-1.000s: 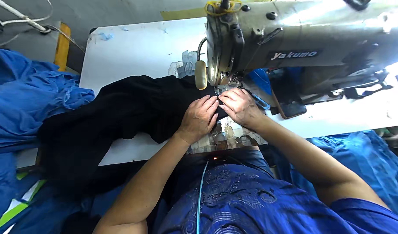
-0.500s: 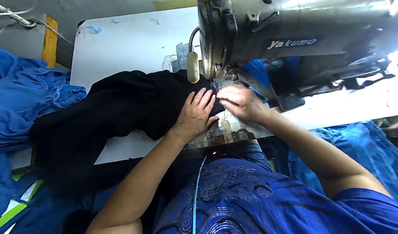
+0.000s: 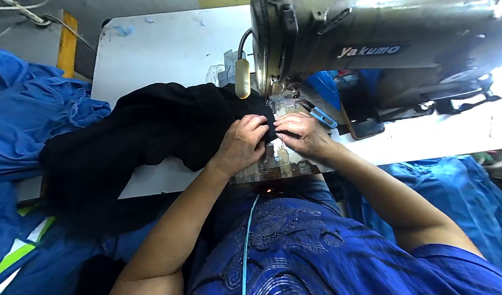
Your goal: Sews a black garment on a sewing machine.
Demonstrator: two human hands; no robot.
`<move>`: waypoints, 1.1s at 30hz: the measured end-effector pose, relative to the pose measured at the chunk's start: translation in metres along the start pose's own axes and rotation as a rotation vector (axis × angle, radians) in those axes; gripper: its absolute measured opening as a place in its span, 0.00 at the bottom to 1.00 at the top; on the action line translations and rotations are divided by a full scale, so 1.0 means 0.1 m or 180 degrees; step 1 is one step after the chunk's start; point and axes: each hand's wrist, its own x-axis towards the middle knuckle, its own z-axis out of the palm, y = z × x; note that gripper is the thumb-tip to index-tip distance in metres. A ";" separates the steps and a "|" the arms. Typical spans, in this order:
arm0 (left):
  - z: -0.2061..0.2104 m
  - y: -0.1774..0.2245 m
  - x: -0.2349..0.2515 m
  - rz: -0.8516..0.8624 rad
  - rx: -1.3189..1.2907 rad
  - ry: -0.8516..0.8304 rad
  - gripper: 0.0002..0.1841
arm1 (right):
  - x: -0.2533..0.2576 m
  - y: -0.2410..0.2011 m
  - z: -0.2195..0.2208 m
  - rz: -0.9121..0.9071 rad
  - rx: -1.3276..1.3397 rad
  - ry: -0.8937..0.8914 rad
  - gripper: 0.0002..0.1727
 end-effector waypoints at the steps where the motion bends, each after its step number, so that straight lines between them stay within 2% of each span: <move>1: 0.02 0.00 -0.01 -0.0011 0.0022 0.0073 0.14 | 0.00 0.00 0.00 -0.0009 -0.0017 -0.0009 0.12; 6: 0.13 -0.03 -0.09 0.0393 0.0348 0.0528 0.11 | 0.00 0.01 0.00 -0.0046 -0.0014 -0.0076 0.13; 10: 0.13 -0.06 -0.08 0.0730 0.0533 0.0428 0.12 | 0.00 0.02 0.00 -0.0070 -0.0009 -0.0159 0.15; 16: 0.13 0.00 -0.13 0.0453 0.0492 0.0118 0.18 | 0.00 0.03 -0.02 -0.0004 0.0145 -0.0134 0.13; 23: 0.16 0.04 -0.15 0.0001 -0.0012 0.0233 0.22 | 0.05 0.07 0.00 0.0112 0.0196 0.0068 0.12; 28: 0.13 0.10 -0.03 -0.0127 0.0313 0.0211 0.15 | 0.12 0.07 -0.01 0.0162 0.0027 0.0054 0.11; 33: 0.19 0.05 -0.03 -0.0135 0.0315 0.0302 0.20 | 0.17 0.08 -0.01 0.0177 -0.0030 -0.0003 0.12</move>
